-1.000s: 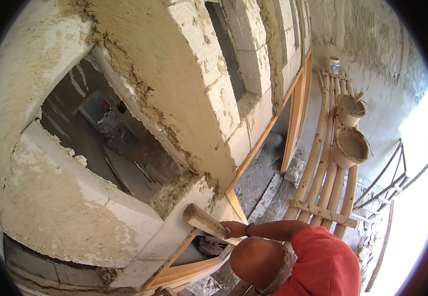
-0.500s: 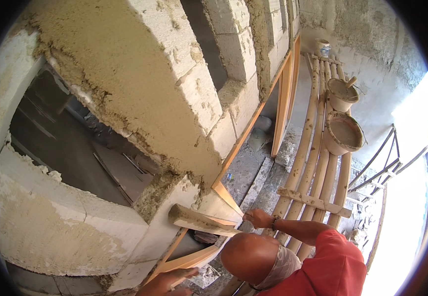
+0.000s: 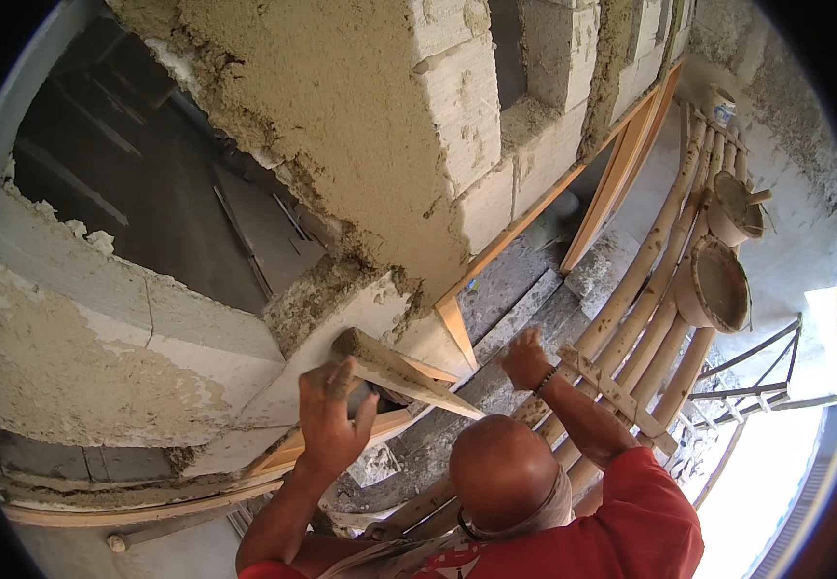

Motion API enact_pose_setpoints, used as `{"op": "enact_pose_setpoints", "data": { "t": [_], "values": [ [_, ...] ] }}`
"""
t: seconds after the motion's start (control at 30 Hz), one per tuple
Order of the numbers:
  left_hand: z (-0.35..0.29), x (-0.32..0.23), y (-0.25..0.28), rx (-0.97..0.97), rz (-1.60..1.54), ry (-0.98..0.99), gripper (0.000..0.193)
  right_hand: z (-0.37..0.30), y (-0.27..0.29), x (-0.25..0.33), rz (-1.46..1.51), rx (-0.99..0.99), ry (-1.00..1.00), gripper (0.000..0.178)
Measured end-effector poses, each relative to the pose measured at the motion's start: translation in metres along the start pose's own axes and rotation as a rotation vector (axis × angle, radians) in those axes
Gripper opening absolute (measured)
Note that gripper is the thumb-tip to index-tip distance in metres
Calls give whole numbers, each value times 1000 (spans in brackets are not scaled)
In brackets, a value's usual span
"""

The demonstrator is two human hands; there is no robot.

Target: The person applies mortar to the edge of a window frame by hand and using a wooden block to smooth and level the surface against the wall.

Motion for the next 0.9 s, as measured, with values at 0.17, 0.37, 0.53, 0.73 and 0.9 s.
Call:
{"op": "enact_pose_setpoints", "data": {
  "t": [0.17, 0.37, 0.53, 0.73, 0.9],
  "values": [
    [3, 26, -3, -100, 194, 259, 68, -34, -24, 42, 694, 126, 99, 58],
    [20, 12, -32, -136, 358, 242, 67, -71, -88, 13, 477, 194, -81, 52],
    [17, 13, -36, -131, 429, 195, 60, -95, -103, 11, 434, 140, -79, 51],
    [9, 19, -39, -152, 370, 166, 54, -64, -99, 24, 514, 103, 66, 52],
    [8, 6, -45, -165, 215, 36, 68, -13, -70, 62, 723, -71, 266, 74]
  ]
}}
Point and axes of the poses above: each hand's wrist, its own z-axis towards the middle knuckle, its own y-axis out of the back of the hand, x = y × z, the point moved 4 cm from there along z, towards the middle knuckle, and after that the axes turned 4 degrees about y, right-handed, at the moved point
